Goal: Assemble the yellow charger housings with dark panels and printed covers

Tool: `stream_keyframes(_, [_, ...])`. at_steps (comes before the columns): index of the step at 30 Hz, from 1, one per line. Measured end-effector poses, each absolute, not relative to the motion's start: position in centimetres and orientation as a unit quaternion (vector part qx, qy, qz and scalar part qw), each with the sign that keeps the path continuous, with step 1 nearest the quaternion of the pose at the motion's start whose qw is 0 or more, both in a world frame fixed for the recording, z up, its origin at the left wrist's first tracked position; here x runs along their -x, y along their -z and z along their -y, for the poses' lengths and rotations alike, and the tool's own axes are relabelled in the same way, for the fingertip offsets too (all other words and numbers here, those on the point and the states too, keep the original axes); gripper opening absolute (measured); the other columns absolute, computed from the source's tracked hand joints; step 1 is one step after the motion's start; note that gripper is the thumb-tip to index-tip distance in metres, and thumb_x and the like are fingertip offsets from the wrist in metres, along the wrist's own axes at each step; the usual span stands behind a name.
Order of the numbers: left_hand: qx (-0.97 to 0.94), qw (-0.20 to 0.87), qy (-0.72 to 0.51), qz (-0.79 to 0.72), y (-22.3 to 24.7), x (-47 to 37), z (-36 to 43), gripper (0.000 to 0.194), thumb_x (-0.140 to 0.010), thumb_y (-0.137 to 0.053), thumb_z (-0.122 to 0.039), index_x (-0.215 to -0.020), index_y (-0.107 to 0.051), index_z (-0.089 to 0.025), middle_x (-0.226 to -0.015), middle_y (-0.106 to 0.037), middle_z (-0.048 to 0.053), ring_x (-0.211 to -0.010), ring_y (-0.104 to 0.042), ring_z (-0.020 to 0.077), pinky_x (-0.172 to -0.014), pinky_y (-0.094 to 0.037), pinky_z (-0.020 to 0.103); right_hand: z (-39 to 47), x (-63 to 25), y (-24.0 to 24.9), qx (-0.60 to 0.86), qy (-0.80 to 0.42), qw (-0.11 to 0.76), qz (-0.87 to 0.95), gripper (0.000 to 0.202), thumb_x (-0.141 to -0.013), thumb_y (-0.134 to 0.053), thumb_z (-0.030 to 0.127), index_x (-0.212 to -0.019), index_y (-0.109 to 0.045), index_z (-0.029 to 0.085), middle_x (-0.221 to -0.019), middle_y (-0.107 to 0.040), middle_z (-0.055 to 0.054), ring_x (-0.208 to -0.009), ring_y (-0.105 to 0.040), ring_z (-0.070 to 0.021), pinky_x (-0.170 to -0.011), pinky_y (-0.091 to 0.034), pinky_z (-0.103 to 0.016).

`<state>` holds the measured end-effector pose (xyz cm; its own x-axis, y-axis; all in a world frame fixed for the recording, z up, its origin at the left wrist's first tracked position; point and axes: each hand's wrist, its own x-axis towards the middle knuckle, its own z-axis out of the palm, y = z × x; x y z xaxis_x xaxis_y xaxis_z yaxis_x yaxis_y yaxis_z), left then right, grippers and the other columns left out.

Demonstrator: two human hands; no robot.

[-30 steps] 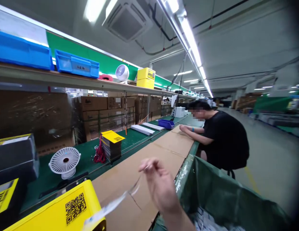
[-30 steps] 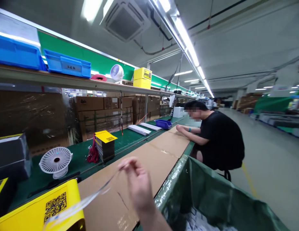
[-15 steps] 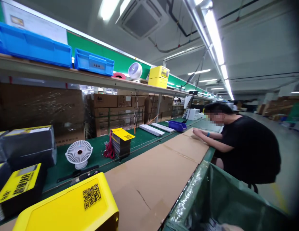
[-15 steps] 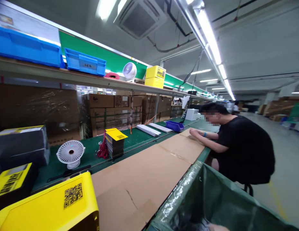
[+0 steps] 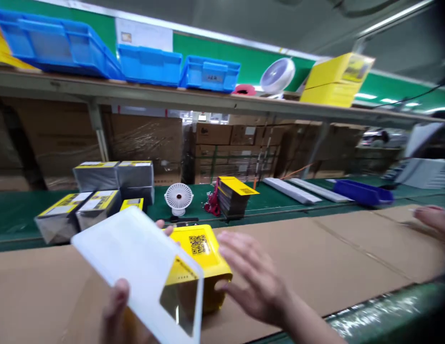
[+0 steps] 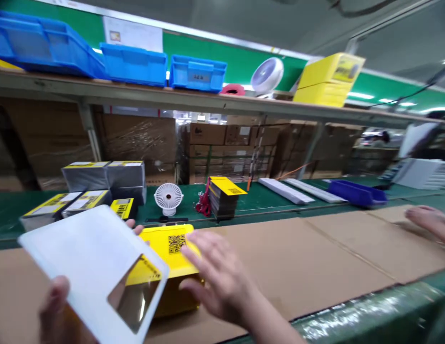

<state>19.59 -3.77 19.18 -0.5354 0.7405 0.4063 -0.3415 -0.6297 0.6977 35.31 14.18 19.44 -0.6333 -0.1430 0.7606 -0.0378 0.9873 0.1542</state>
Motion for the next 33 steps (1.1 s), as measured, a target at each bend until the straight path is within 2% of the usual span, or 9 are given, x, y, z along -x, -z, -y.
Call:
stream_keyframes(6, [-0.334,0.466,-0.807,-0.142,-20.0,-19.3,4.0,0.062,-0.077,-0.048,-0.049,-0.132,-0.042,-0.02,-0.124,-0.055,0.009,-0.124,-0.039,0.0349,-0.105,-0.031,0.05,-9.4,-32.0,-19.9,-0.185,0.065,0.428,0.882,0.045,-0.078,-0.053,0.014,-0.123,-0.051,0.012,-0.127,-0.055,-0.013,-0.124,-0.042,-0.0306,-0.095,-0.044,-0.049])
stream_keyframes(11, [-0.361,0.463,-0.803,-0.105,-20.7,-16.8,4.9,0.047,-0.081,-0.045,-0.041,-0.123,-0.053,-0.022,-0.106,-0.065,0.006,-0.107,-0.056,0.0305,-0.093,-0.047,0.043,-9.9,-32.7,-20.7,-0.166,0.106,0.469,0.861,0.041,-0.076,-0.056,0.009,-0.116,-0.059,0.017,-0.125,-0.057,-0.01,-0.121,-0.046,-0.0317,-0.094,-0.044,-0.05])
stream_keyframes(18, [-0.332,0.446,-0.779,-0.291,-22.3,-15.8,5.9,0.054,-0.077,-0.053,-0.017,-0.13,-0.044,-0.019,-0.107,-0.064,0.008,-0.107,-0.055,0.0315,-0.09,-0.049,0.043,-9.8,-33.6,-21.3,-0.159,0.151,0.484,0.847,0.035,-0.082,-0.049,0.011,-0.11,-0.064,0.023,-0.119,-0.062,-0.002,-0.117,-0.051,-0.0237,-0.104,-0.035,-0.042])
stream_keyframes(23, [-0.347,0.427,-0.763,-0.339,-22.2,-15.7,6.2,0.063,-0.073,-0.058,-0.018,-0.134,-0.039,-0.02,-0.112,-0.061,0.01,-0.11,-0.053,0.0333,-0.091,-0.049,0.044,-10.5,-33.5,-20.5,-0.158,0.146,0.492,0.843,0.035,-0.084,-0.045,0.011,-0.11,-0.064,0.023,-0.118,-0.062,-0.002,-0.117,-0.052,-0.0234,-0.107,-0.03,-0.044])
stream_keyframes(26, [-0.414,0.424,-0.725,-0.35,-22.3,-15.0,6.0,0.071,-0.074,-0.06,-0.036,-0.137,-0.032,-0.021,-0.126,-0.053,0.011,-0.12,-0.043,0.0364,-0.097,-0.042,0.05,-11.1,-33.1,-19.6,-0.132,0.098,0.504,0.848,0.041,-0.079,-0.052,0.01,-0.118,-0.058,0.023,-0.118,-0.063,-0.003,-0.114,-0.054,-0.0265,-0.104,-0.032,-0.049])
stream_keyframes(28, [-0.501,0.366,-0.67,-0.407,-22.6,-14.3,5.5,0.094,-0.067,-0.064,-0.057,-0.142,-0.017,-0.026,-0.142,-0.034,0.01,-0.129,-0.029,0.0383,-0.102,-0.035,0.054,-11.4,-32.6,-19.4,-0.06,0.004,0.52,0.852,0.044,-0.079,-0.053,0.01,-0.121,-0.055,0.024,-0.116,-0.064,-0.004,-0.11,-0.057,-0.0263,-0.101,-0.036,-0.051])
stream_keyframes(30, [-0.584,0.202,-0.573,-0.538,-23.1,-13.6,4.8,0.118,-0.054,-0.071,-0.065,-0.142,0.001,-0.033,-0.151,-0.009,0.007,-0.135,-0.012,0.0383,-0.106,-0.023,0.058,-11.4,-32.1,-19.6,0.056,-0.155,0.519,0.839,0.038,-0.083,-0.052,0.013,-0.119,-0.054,0.024,-0.113,-0.065,-0.006,-0.103,-0.061,-0.0236,-0.096,-0.044,-0.048])
stream_keyframes(31, [-0.612,0.091,-0.501,-0.605,-23.2,-13.2,4.3,0.122,-0.051,-0.074,-0.063,-0.141,0.003,-0.037,-0.151,0.001,0.004,-0.136,-0.004,0.0383,-0.107,-0.014,0.061,-11.4,-31.8,-19.9,0.108,-0.252,0.499,0.822,0.034,-0.085,-0.05,0.017,-0.118,-0.054,0.024,-0.111,-0.065,-0.006,-0.099,-0.062,-0.022,-0.092,-0.048,-0.045])
stream_keyframes(33, [-0.639,-0.098,-0.345,-0.68,-23.4,-12.7,3.5,0.116,-0.051,-0.077,-0.059,-0.141,-0.006,-0.04,-0.151,0.004,0.002,-0.135,0.004,0.0386,-0.106,0.0,0.064,-11.4,-31.3,-20.6,0.165,-0.44,0.416,0.779,0.033,-0.088,-0.048,0.025,-0.121,-0.049,0.023,-0.107,-0.066,-0.007,-0.092,-0.065,-0.0199,-0.083,-0.054,-0.039])
